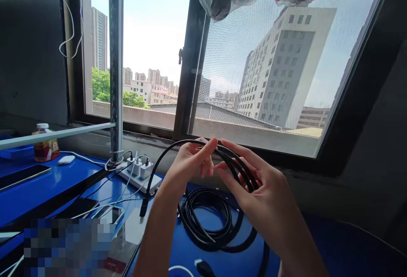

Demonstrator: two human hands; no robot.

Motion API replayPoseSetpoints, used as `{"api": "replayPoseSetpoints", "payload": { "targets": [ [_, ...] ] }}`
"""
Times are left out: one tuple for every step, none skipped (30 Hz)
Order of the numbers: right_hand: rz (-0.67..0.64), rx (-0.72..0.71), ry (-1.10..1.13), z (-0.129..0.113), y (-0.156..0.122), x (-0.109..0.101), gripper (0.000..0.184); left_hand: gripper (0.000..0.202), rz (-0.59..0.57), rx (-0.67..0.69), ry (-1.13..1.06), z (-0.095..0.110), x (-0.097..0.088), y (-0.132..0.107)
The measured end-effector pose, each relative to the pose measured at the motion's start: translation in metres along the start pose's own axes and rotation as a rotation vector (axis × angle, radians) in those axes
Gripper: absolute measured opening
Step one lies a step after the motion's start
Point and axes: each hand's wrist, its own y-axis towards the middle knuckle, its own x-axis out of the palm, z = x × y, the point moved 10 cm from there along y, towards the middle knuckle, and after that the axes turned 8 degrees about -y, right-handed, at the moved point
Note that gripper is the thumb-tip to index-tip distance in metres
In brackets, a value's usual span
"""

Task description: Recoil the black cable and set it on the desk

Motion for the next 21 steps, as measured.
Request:
{"api": "replayPoseSetpoints", "payload": {
  "targets": [
    [0.038, 0.017, -0.025, 0.005, 0.001, -0.003, 0.038, 0.049, -0.009, -0.025, 0.023, -0.002, -0.002, -0.001],
    [0.081, 0.027, -0.042, 0.008, 0.001, -0.007, 0.037, 0.049, -0.023, -0.058, 0.030, -0.004, -0.003, -0.002],
    [0.130, 0.033, -0.054, 0.009, 0.001, -0.012, 0.036, 0.047, -0.049, -0.099, 0.026, -0.007, -0.002, -0.004],
    [0.176, 0.037, -0.060, 0.010, 0.000, -0.018, 0.036, 0.044, -0.079, -0.140, 0.019, -0.009, 0.000, -0.007],
    [0.224, 0.041, -0.059, 0.011, -0.002, -0.025, 0.037, 0.042, -0.109, -0.174, 0.017, -0.011, 0.002, -0.009],
    [0.267, 0.051, -0.056, 0.011, -0.004, -0.031, 0.038, 0.040, -0.137, -0.195, 0.019, -0.011, 0.005, -0.012],
    [0.305, 0.073, -0.054, 0.014, -0.006, -0.037, 0.039, 0.038, -0.159, -0.197, 0.024, -0.009, 0.009, -0.014],
    [0.335, 0.100, -0.060, 0.017, -0.007, -0.043, 0.040, 0.037, -0.175, -0.173, 0.023, -0.005, 0.012, -0.015],
    [0.367, 0.121, -0.075, 0.020, -0.008, -0.048, 0.042, 0.037, -0.177, -0.120, 0.012, 0.003, 0.015, -0.016],
    [0.393, 0.137, -0.094, 0.024, -0.008, -0.052, 0.044, 0.035, -0.168, -0.046, -0.009, 0.012, 0.016, -0.016],
    [0.422, 0.148, -0.111, 0.027, -0.008, -0.056, 0.046, 0.031, -0.154, 0.028, -0.030, 0.021, 0.017, -0.017],
    [0.441, 0.161, -0.124, 0.030, -0.008, -0.059, 0.049, 0.025, -0.140, 0.100, -0.042, 0.029, 0.017, -0.018],
    [0.453, 0.175, -0.130, 0.034, -0.007, -0.060, 0.052, 0.017, -0.121, 0.170, -0.038, 0.037, 0.016, -0.019],
    [0.461, 0.197, -0.128, 0.037, -0.008, -0.060, 0.055, 0.011, -0.104, 0.241, -0.016, 0.043, 0.014, -0.020],
    [0.458, 0.225, -0.124, 0.039, -0.008, -0.060, 0.057, 0.015, -0.098, 0.311, 0.022, 0.048, 0.013, -0.022],
    [0.453, 0.247, -0.123, 0.041, -0.009, -0.058, 0.058, 0.026, -0.097, 0.373, 0.071, 0.050, 0.013, -0.022],
    [0.451, 0.257, -0.128, 0.040, -0.010, -0.058, 0.057, 0.036, -0.100, 0.418, 0.127, 0.050, 0.013, -0.022],
    [0.448, 0.264, -0.136, 0.039, -0.012, -0.057, 0.053, 0.045, -0.111, 0.438, 0.186, 0.045, 0.014, -0.019],
    [0.452, 0.253, -0.144, 0.036, -0.013, -0.057, 0.049, 0.051, -0.124, 0.416, 0.244, 0.036, 0.015, -0.015],
    [0.444, 0.203, -0.136, 0.031, -0.013, -0.056, 0.045, 0.056, -0.129, 0.373, 0.293, 0.024, 0.015, -0.008],
    [0.424, 0.123, -0.113, 0.025, -0.012, -0.055, 0.041, 0.060, -0.118, 0.321, 0.324, 0.010, 0.014, -0.001]
  ]
}}
